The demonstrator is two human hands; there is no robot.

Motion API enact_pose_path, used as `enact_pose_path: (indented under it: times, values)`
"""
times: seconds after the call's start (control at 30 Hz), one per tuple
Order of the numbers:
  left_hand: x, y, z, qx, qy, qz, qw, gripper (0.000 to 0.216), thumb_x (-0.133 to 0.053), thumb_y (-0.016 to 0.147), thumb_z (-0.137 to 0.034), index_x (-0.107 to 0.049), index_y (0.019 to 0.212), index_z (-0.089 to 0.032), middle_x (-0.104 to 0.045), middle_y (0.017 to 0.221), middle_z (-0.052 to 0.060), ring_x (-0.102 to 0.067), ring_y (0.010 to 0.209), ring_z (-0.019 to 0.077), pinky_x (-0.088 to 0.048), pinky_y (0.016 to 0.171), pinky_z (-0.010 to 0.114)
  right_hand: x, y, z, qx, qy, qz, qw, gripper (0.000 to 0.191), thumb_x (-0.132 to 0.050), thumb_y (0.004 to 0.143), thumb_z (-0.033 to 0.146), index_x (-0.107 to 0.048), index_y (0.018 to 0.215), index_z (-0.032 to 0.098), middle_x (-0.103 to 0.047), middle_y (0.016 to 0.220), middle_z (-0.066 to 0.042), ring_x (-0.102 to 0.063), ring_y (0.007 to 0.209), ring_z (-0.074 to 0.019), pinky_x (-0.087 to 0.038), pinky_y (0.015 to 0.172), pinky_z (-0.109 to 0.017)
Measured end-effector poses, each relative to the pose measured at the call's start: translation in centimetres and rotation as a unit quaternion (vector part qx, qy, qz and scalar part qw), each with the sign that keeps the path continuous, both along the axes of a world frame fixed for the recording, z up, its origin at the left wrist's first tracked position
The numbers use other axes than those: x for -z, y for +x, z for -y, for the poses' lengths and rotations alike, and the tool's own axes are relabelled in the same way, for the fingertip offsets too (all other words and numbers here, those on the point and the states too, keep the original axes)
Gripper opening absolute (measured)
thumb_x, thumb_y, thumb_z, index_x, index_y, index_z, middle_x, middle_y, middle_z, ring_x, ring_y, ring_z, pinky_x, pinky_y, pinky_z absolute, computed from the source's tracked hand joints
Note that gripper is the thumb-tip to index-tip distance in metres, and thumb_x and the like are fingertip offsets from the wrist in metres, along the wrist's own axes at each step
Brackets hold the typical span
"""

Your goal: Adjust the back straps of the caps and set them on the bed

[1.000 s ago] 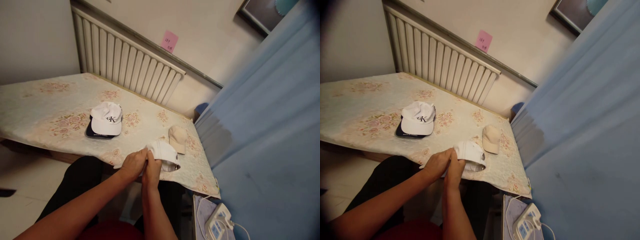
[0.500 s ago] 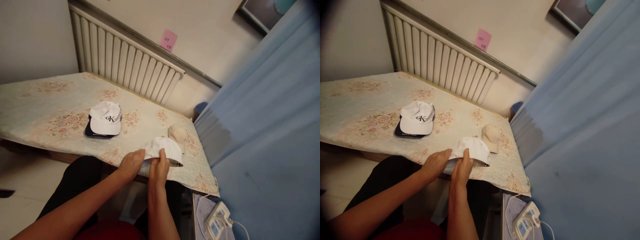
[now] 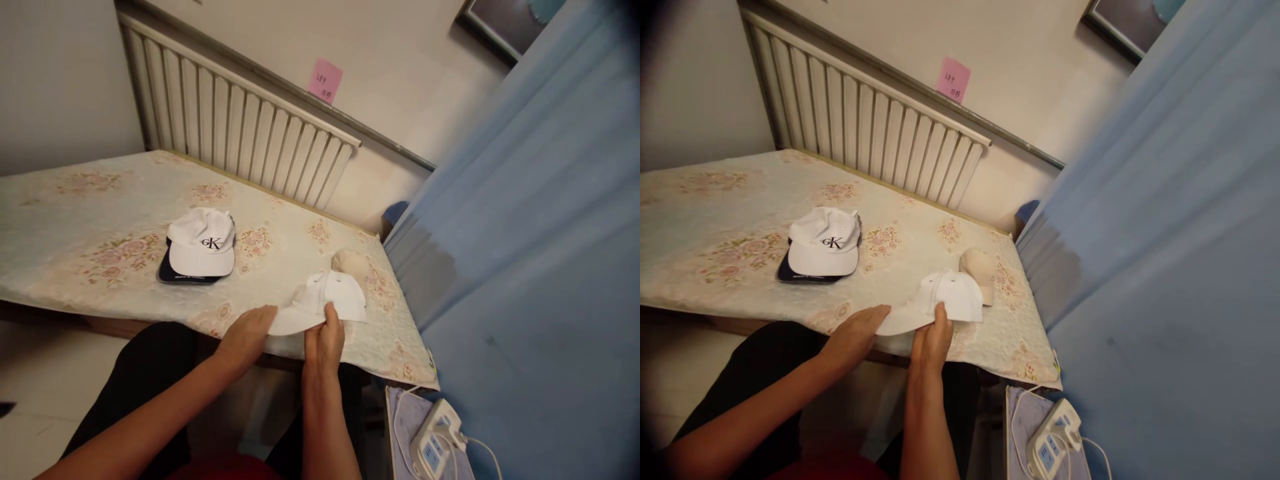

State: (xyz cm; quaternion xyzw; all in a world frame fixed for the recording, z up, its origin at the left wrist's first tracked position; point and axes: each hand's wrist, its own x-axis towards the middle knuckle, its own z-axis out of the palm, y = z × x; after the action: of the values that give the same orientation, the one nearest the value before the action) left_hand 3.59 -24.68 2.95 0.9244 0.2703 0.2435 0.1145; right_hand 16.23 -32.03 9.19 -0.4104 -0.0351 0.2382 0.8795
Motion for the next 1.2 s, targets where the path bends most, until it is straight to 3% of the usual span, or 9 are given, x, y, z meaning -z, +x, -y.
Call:
enact_pose_path:
  times: [0.13, 0.23, 0.3, 0.37, 0.47, 0.67, 0.77, 0.93, 1.2]
  values:
    - [3.1, -1.5, -1.4, -0.062, -0.106, 0.112, 0.986, 0.047, -0.038, 0.085, -0.018, -0.052, 0.129, -0.008, -0.057, 0.132, 0.020, -0.053, 0.124, 0.0296, -0.041, 0.105, 0.047, 0.3, 2.0, 0.5, 0.027, 0.037, 0.000, 0.999, 0.043, -0.061, 0.080, 0.022, -0.059, 0.121, 0.009, -0.075, 0.103, -0.010, -0.069, 0.104, -0.0208, -0.049, 0.102, -0.040]
    - [3.4, -2.2, -1.7, -0.097, -0.291, 0.194, 0.932, 0.040, -0.042, 0.086, -0.027, -0.056, 0.120, -0.009, -0.066, 0.114, 0.018, -0.062, 0.110, 0.0295, -0.042, 0.103, 0.049, 1.0, 2.9, 0.2, 0.023, 0.055, -0.009, 0.998, 0.046, -0.062, 0.081, 0.023, -0.057, 0.124, 0.008, -0.074, 0.108, -0.011, -0.068, 0.107, -0.0216, -0.047, 0.105, -0.041]
    - [2.7, -2.3, -1.7, -0.079, -0.490, 0.227, 0.838, 0.036, -0.047, 0.088, -0.040, -0.061, 0.105, -0.012, -0.070, 0.099, 0.016, -0.067, 0.093, 0.0287, -0.048, 0.094, 0.048, 1.4, 3.3, -0.3, -0.005, 0.064, -0.015, 0.998, 0.049, -0.062, 0.082, 0.026, -0.056, 0.126, 0.009, -0.073, 0.112, -0.011, -0.067, 0.109, -0.0224, -0.045, 0.107, -0.042]
    - [1.9, -2.0, -1.8, -0.005, -0.691, 0.242, 0.681, 0.046, -0.047, 0.088, -0.055, -0.063, 0.094, -0.012, -0.071, 0.094, 0.017, -0.069, 0.087, 0.0287, -0.050, 0.090, 0.046, 1.6, 3.6, -0.9, -0.036, 0.067, -0.025, 0.997, 0.050, -0.062, 0.083, 0.030, -0.056, 0.128, 0.010, -0.072, 0.114, -0.011, -0.066, 0.111, -0.0233, -0.044, 0.107, -0.043]
    - [1.3, -1.0, -2.6, 0.090, -0.840, 0.234, 0.481, 0.065, -0.043, 0.086, -0.066, -0.064, 0.104, -0.008, -0.071, 0.099, 0.021, -0.068, 0.097, 0.0308, -0.046, 0.094, 0.043, 1.5, 4.2, -2.2, -0.065, 0.068, -0.059, 0.994, 0.051, -0.062, 0.083, 0.035, -0.057, 0.127, 0.011, -0.072, 0.113, -0.010, -0.063, 0.115, -0.0240, -0.044, 0.108, -0.043]
    - [1.7, 2.8, -5.8, 0.166, -0.891, 0.303, 0.295, 0.064, -0.040, 0.092, -0.058, -0.058, 0.124, -0.007, -0.071, 0.108, 0.018, -0.067, 0.102, 0.0288, -0.046, 0.096, 0.040, 0.8, 5.5, -4.8, -0.147, 0.086, -0.111, 0.979, 0.045, -0.055, 0.086, 0.041, -0.064, 0.120, 0.013, -0.074, 0.109, -0.008, -0.064, 0.114, -0.0239, -0.042, 0.108, -0.042]
    - [1.4, 4.7, -7.9, 0.174, -0.890, 0.339, 0.252, 0.062, -0.038, 0.094, -0.052, -0.058, 0.126, -0.003, -0.073, 0.101, 0.018, -0.066, 0.105, 0.0310, -0.045, 0.098, 0.042, 1.5, 6.2, -5.9, -0.180, 0.078, -0.114, 0.974, 0.042, -0.051, 0.087, 0.041, -0.068, 0.115, 0.016, -0.075, 0.107, -0.007, -0.065, 0.113, -0.0235, -0.041, 0.109, -0.042]
    - [2.1, 6.0, -11.3, 0.168, -0.892, 0.344, 0.242, 0.062, -0.037, 0.094, -0.048, -0.054, 0.132, -0.002, -0.074, 0.100, 0.018, -0.064, 0.108, 0.0344, -0.043, 0.100, 0.048, 4.2, 7.5, -7.8, -0.199, 0.058, -0.090, 0.974, 0.038, -0.052, 0.087, 0.038, -0.069, 0.114, 0.018, -0.075, 0.107, -0.005, -0.063, 0.115, -0.0221, -0.039, 0.110, -0.042]
    - [4.8, 5.0, -13.9, 0.303, -0.855, 0.357, 0.221, 0.074, -0.037, 0.089, -0.062, -0.049, 0.138, -0.009, -0.069, 0.118, 0.015, -0.054, 0.123, 0.0348, -0.034, 0.109, 0.046, 9.5, 6.0, -10.9, -0.251, 0.014, -0.095, 0.963, 0.037, -0.057, 0.085, 0.037, -0.068, 0.113, 0.016, -0.074, 0.109, -0.008, -0.062, 0.117, -0.0235, -0.041, 0.107, -0.044]
